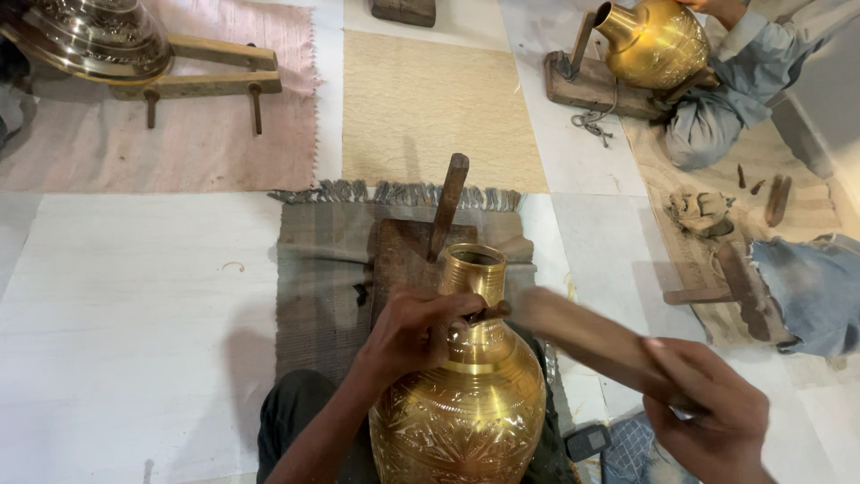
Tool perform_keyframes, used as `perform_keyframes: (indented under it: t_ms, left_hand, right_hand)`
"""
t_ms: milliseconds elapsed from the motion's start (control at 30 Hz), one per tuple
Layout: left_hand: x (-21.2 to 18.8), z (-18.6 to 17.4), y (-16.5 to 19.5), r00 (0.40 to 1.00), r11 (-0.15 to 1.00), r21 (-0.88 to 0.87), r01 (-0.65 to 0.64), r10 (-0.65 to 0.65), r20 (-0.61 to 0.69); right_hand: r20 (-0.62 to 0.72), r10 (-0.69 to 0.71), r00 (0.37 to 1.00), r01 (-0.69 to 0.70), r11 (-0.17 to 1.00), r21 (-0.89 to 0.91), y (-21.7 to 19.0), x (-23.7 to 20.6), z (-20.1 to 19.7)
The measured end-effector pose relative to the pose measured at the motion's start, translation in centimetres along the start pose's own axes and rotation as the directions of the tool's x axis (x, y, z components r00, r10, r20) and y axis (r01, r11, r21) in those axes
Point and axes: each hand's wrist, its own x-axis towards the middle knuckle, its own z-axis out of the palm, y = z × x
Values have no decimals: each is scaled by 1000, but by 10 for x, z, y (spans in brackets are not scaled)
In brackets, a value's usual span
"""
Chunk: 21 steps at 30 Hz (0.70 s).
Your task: The person holds a brass vessel on their lap and uses a metal chisel and wooden mallet to engrave decorative patterns into its surface. They repeatedly strike the chisel with the mallet while rotating the vessel to work on different areas.
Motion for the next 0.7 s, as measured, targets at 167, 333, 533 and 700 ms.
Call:
perform_keyframes:
  t_ms: [167,333,533,700]
  left_hand:
    - [-5,-3,-3,998,999,30,45,-46,34]
    - [-6,-10,-8,997,1000,28,12,-14,72]
    - [-6,-17,-6,999,995,-99,-19,16,-33]
    - [-4,-21,-14,994,998,-21,63,-61,87]
  right_hand:
    - [95,-61,994,72,990,-119,-2,0,0]
    - [57,-50,997,48,998,35,5,3,2]
    - [89,-16,996,10,998,67,10,5,5]
    - [49,-115,992,109,986,126,14,9,12]
